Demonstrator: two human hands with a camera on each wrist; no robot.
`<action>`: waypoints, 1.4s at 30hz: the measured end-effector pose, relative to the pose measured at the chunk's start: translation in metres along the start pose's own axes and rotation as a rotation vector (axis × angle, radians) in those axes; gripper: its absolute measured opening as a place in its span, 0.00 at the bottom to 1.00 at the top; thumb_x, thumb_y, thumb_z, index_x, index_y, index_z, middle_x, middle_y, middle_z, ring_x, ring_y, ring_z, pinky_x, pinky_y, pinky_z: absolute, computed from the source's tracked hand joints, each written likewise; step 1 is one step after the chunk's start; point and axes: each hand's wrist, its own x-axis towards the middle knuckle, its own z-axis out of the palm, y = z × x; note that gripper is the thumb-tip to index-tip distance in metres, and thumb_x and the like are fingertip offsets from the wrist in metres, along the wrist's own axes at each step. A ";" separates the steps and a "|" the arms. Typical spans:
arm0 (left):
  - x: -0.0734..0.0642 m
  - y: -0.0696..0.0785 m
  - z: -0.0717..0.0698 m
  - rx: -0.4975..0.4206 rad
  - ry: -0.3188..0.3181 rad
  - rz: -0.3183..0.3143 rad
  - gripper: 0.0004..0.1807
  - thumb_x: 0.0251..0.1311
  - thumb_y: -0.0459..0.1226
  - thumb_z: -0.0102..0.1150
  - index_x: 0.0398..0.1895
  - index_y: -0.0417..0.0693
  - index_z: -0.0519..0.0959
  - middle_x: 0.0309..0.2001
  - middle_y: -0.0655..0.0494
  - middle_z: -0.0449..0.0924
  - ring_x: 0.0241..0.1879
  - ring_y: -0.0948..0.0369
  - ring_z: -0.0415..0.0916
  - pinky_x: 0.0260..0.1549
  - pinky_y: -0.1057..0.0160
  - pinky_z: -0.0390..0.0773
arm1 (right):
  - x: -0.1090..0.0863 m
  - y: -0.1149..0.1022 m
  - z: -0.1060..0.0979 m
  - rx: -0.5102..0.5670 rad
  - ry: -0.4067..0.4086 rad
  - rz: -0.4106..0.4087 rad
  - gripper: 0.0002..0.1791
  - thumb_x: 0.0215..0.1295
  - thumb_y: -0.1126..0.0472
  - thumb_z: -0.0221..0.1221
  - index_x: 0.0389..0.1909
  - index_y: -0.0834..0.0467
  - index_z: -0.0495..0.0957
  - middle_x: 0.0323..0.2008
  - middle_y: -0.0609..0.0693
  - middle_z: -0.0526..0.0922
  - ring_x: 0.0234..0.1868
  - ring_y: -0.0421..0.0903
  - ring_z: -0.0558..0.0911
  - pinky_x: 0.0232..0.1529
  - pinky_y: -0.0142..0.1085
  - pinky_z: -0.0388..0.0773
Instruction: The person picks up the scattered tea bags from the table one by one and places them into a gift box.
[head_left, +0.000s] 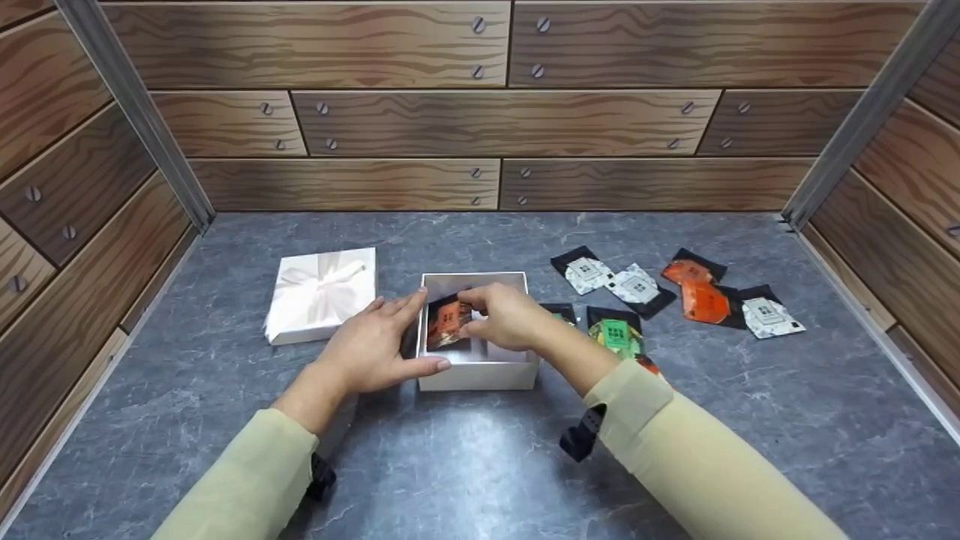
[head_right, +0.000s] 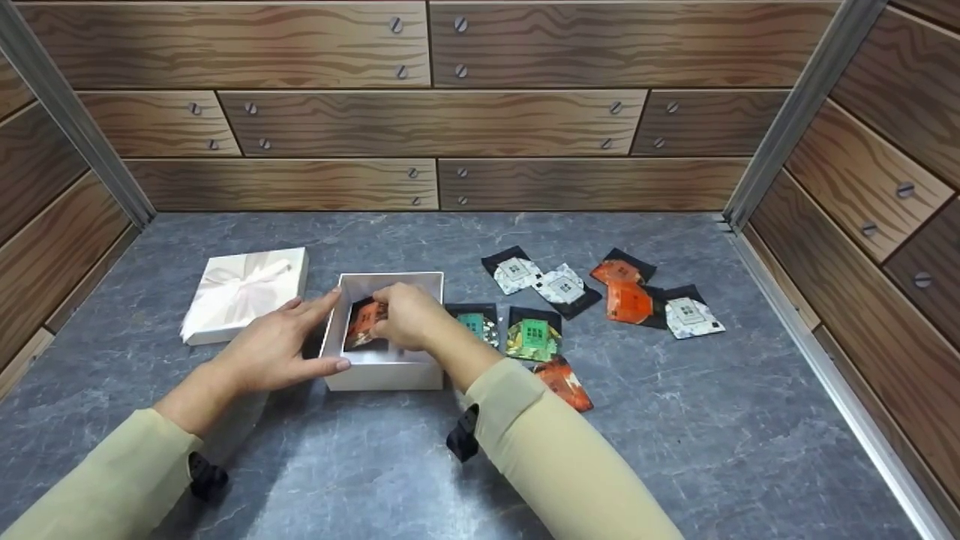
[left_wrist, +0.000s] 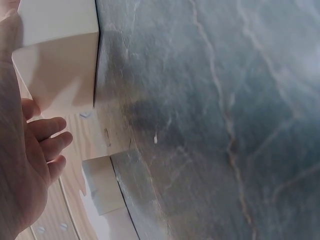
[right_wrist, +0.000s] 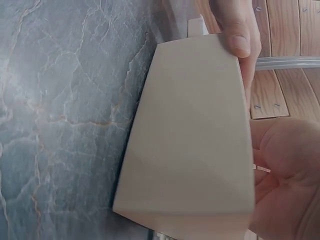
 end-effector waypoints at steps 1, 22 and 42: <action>0.000 0.000 0.000 0.001 -0.004 -0.004 0.64 0.59 0.78 0.54 0.86 0.43 0.55 0.75 0.36 0.68 0.73 0.43 0.70 0.77 0.43 0.60 | -0.001 -0.001 -0.002 -0.003 0.003 -0.001 0.35 0.67 0.61 0.70 0.73 0.66 0.74 0.66 0.62 0.81 0.68 0.58 0.79 0.72 0.50 0.72; 0.000 -0.004 -0.002 0.013 -0.024 -0.042 0.66 0.57 0.81 0.50 0.87 0.48 0.52 0.77 0.37 0.65 0.75 0.41 0.66 0.78 0.44 0.57 | -0.078 0.078 -0.106 0.196 0.231 -0.053 0.31 0.73 0.60 0.68 0.74 0.60 0.74 0.63 0.59 0.84 0.62 0.56 0.83 0.61 0.44 0.82; 0.000 0.000 0.000 0.009 -0.020 -0.031 0.66 0.57 0.81 0.51 0.87 0.47 0.53 0.77 0.36 0.65 0.75 0.36 0.64 0.78 0.42 0.57 | -0.192 0.261 -0.168 0.216 0.590 0.159 0.31 0.74 0.59 0.68 0.74 0.62 0.74 0.48 0.21 0.83 0.49 0.20 0.80 0.46 0.16 0.75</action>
